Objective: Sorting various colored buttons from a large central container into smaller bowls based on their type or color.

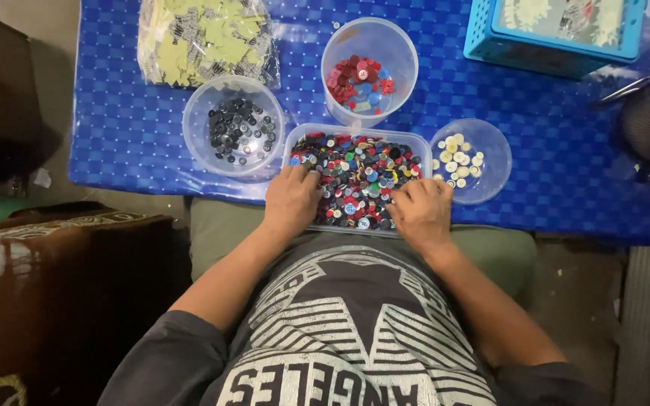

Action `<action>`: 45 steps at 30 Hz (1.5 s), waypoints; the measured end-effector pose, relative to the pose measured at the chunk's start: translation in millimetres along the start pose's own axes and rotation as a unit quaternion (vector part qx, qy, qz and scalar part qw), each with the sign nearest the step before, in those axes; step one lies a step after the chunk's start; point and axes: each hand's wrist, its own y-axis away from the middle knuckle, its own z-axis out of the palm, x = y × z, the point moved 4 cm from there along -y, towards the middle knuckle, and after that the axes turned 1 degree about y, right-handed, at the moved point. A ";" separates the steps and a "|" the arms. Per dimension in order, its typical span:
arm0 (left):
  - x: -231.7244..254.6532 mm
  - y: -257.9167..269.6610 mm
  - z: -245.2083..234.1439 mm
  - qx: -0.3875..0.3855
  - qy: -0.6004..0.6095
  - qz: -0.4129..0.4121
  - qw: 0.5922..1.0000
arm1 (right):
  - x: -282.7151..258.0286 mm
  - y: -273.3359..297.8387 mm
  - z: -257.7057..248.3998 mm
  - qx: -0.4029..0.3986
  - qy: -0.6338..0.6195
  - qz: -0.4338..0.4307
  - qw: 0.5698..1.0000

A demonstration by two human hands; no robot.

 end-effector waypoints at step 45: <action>0.1 -20.2 4.9 -0.043 0.093 -0.131 0.986 | 1.5 3.5 8.8 0.055 0.004 0.084 0.995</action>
